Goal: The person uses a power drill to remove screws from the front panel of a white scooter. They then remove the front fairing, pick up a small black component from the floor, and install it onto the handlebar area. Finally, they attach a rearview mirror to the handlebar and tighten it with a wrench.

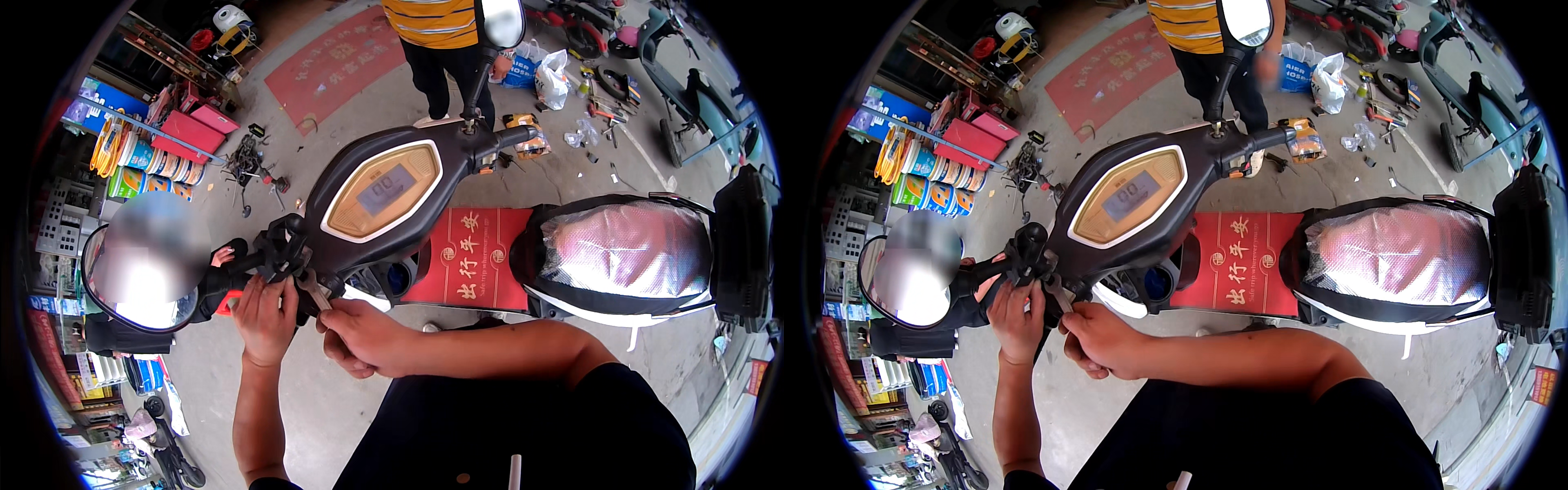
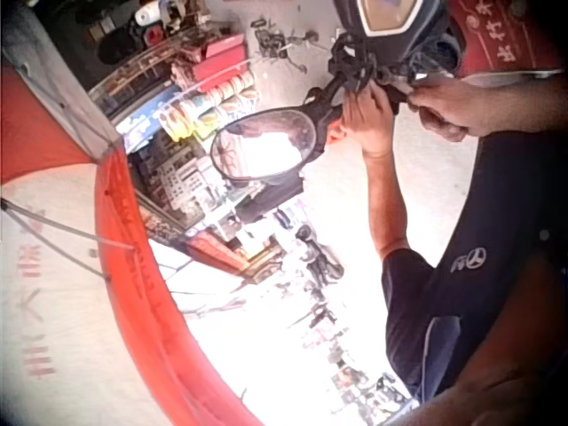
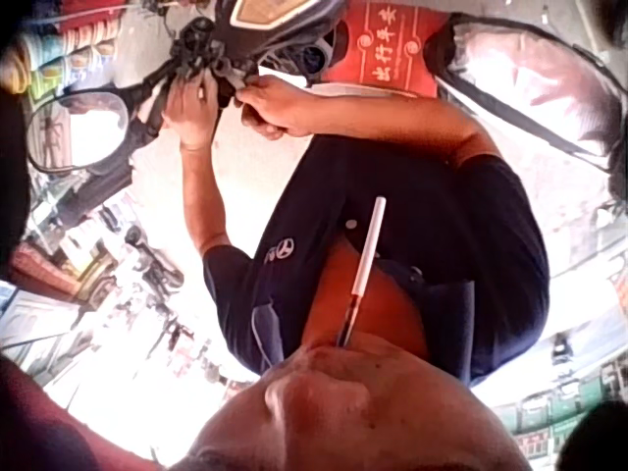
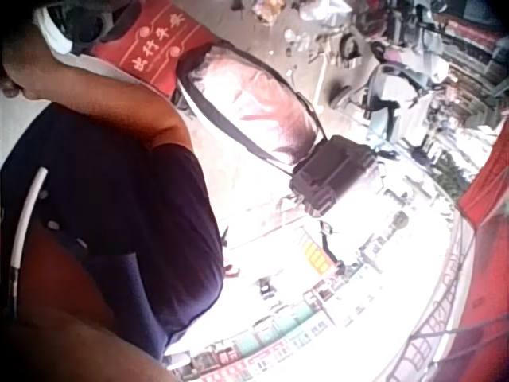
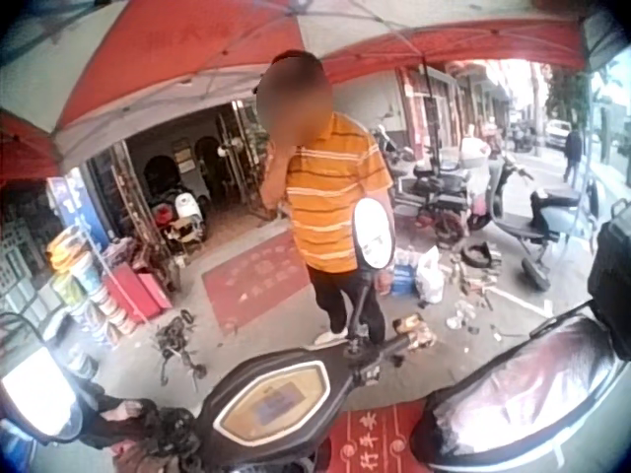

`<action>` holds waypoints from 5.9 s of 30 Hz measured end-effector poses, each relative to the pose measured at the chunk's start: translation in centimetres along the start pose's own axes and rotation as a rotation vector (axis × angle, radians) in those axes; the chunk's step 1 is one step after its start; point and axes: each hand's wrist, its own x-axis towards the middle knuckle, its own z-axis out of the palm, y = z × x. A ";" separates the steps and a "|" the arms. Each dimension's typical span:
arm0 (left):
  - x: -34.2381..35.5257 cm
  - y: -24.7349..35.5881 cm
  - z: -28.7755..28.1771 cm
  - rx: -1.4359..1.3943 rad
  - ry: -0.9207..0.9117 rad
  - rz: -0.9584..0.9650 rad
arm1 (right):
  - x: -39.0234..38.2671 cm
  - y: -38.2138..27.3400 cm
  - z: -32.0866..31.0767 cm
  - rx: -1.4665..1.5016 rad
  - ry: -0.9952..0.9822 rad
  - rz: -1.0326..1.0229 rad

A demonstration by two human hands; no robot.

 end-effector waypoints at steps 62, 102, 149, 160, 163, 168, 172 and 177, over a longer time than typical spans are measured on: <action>8.1 1.7 -5.8 -0.989 -0.323 -0.449 | 1.6 -9.8 -4.9 -0.360 -0.233 0.509; 6.1 -2.4 -4.1 -1.086 -0.650 -0.215 | -21.1 -6.1 -29.3 -1.559 1.730 0.066; 1.1 7.8 -0.5 -0.903 0.261 -1.304 | 12.4 -16.2 12.2 -0.802 -0.644 -0.067; -2.9 5.9 -2.7 -0.910 0.486 -1.334 | 7.8 -17.3 13.7 -1.807 -0.335 -0.321; -1.4 5.3 -3.0 -1.027 0.386 -1.097 | 7.9 -17.5 12.9 -1.723 -0.538 -0.185; -0.8 5.2 -1.3 -0.850 0.123 -0.661 | 5.7 -17.2 9.6 -1.161 -0.927 -0.132; -0.1 5.5 -0.3 -0.948 0.180 -0.825 | 3.8 -18.0 2.0 -0.540 -0.917 -0.309; -0.7 5.3 -0.5 -0.896 0.115 -0.870 | 1.3 -10.9 0.6 -1.306 -0.160 -0.793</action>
